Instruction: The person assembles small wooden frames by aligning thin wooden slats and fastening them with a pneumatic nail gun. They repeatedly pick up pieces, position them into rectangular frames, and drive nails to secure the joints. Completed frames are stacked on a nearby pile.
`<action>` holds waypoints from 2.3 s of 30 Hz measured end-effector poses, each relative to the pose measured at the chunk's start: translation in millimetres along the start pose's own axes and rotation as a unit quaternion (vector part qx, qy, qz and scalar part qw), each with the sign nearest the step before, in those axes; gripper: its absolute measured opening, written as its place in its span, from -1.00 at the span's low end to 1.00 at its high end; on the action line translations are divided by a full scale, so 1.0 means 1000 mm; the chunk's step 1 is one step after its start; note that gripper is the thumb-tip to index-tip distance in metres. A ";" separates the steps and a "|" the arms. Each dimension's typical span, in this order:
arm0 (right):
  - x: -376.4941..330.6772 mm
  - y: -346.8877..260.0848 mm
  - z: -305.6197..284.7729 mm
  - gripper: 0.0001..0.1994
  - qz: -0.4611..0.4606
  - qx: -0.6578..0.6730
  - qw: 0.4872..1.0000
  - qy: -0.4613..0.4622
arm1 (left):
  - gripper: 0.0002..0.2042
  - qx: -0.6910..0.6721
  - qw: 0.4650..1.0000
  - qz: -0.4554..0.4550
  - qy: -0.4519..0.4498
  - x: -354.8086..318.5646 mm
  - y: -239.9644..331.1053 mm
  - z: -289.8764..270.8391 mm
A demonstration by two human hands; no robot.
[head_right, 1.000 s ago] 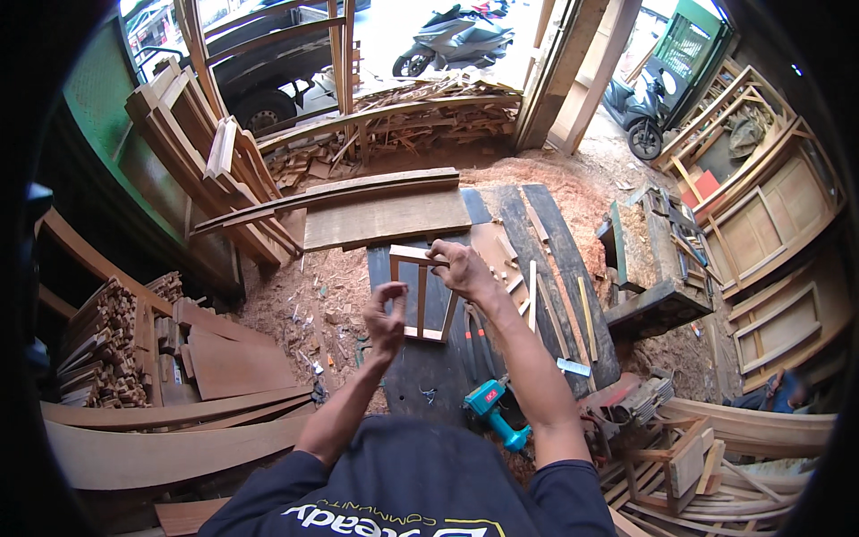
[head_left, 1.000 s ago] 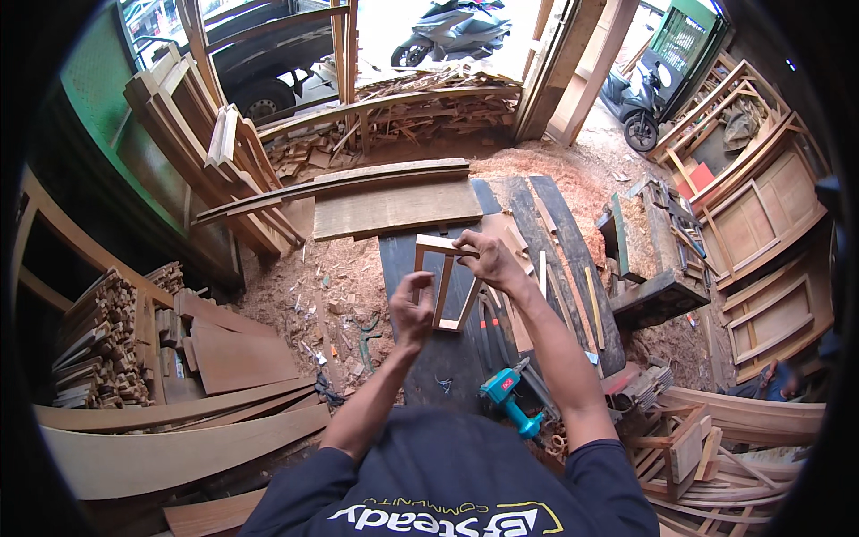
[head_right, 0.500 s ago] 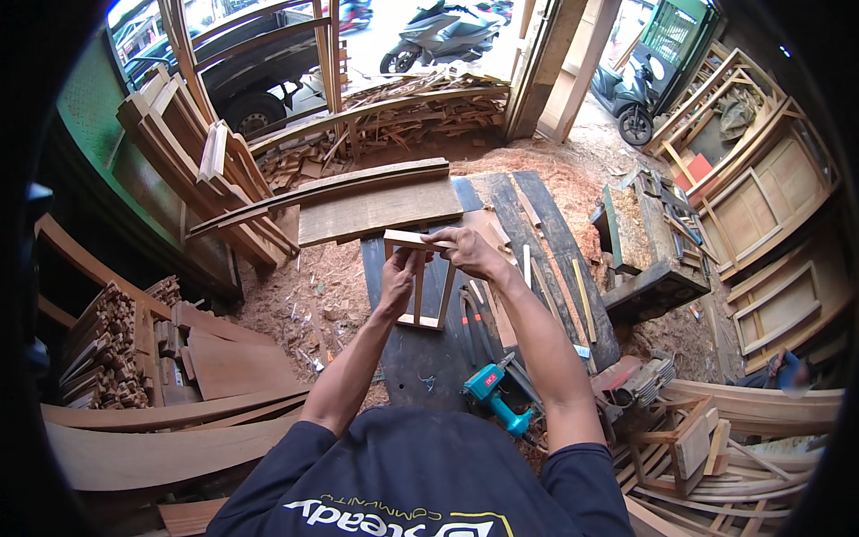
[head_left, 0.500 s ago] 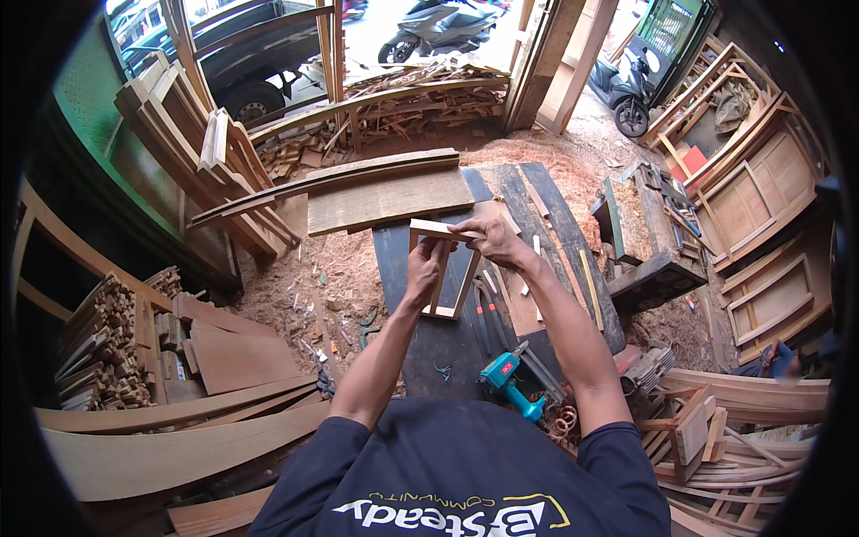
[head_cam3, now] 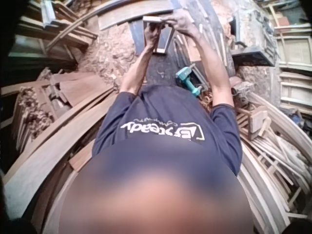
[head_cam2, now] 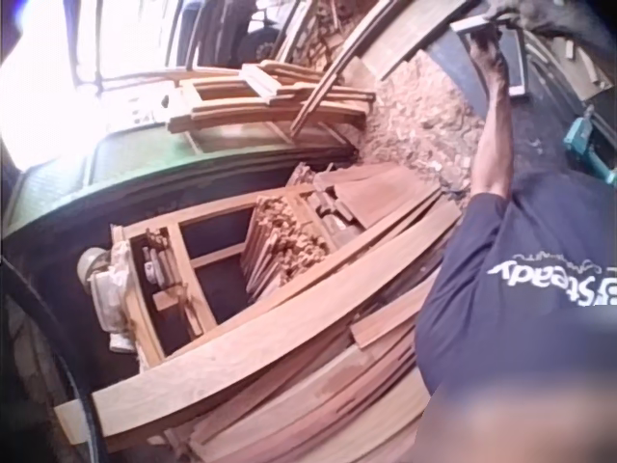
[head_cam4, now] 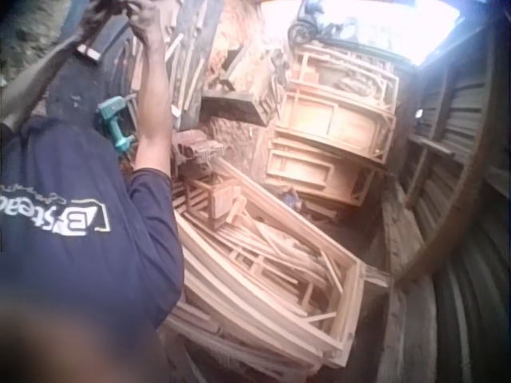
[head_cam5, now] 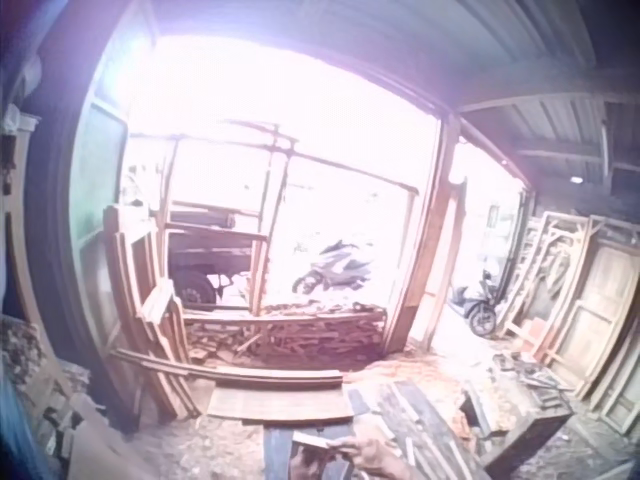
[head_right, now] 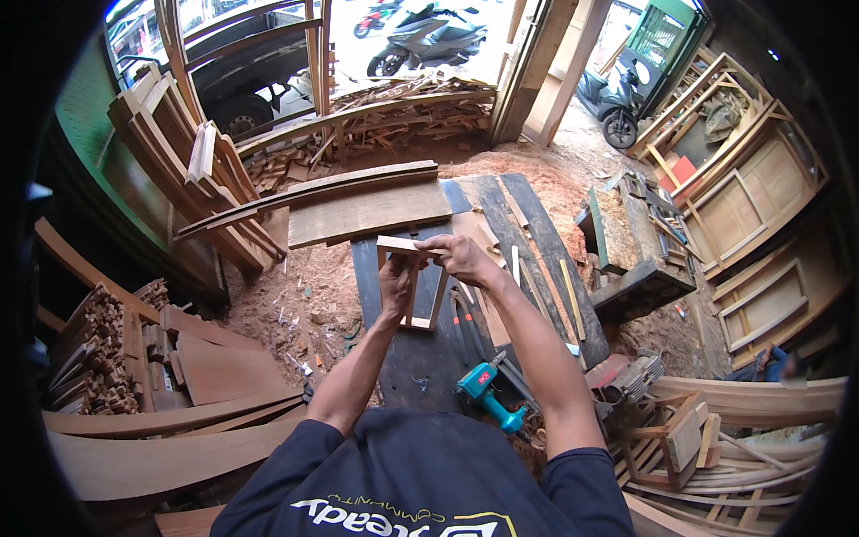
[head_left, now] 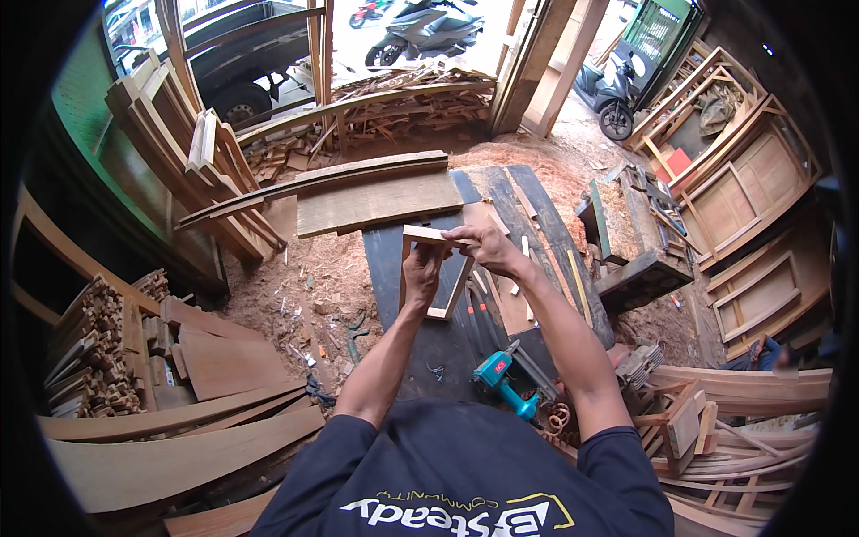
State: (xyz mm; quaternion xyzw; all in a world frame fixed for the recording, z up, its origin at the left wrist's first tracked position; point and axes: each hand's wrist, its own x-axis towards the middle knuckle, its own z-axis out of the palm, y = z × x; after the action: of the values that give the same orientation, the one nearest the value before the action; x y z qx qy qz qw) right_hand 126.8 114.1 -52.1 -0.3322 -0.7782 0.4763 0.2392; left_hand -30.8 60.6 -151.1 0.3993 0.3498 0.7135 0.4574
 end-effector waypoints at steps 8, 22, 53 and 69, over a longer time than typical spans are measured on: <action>0.000 0.001 0.000 -0.43 0.004 0.004 1.000 0.000 | -0.72 0.001 0.999 -0.029 -0.023 0.001 0.011 0.001; -0.006 -0.006 0.005 -0.58 -0.045 -0.027 0.998 0.028 | -0.36 -0.077 0.994 -0.074 -0.031 0.004 0.016 -0.003; -0.001 -0.023 0.045 -0.55 -0.002 -0.252 0.950 0.183 | -0.41 0.020 0.989 -0.144 0.016 -0.003 0.028 -0.006; 0.001 -0.034 0.027 -0.56 0.019 -0.165 0.982 0.092 | -0.55 0.122 0.982 -0.079 -0.116 0.002 0.046 -0.059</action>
State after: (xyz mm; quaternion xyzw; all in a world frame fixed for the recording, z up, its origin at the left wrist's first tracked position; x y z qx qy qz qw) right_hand 97.4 87.8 -33.0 -0.4237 -0.8144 0.3134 0.2429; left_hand -101.6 39.3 -136.5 0.5036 0.4092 0.5757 0.4975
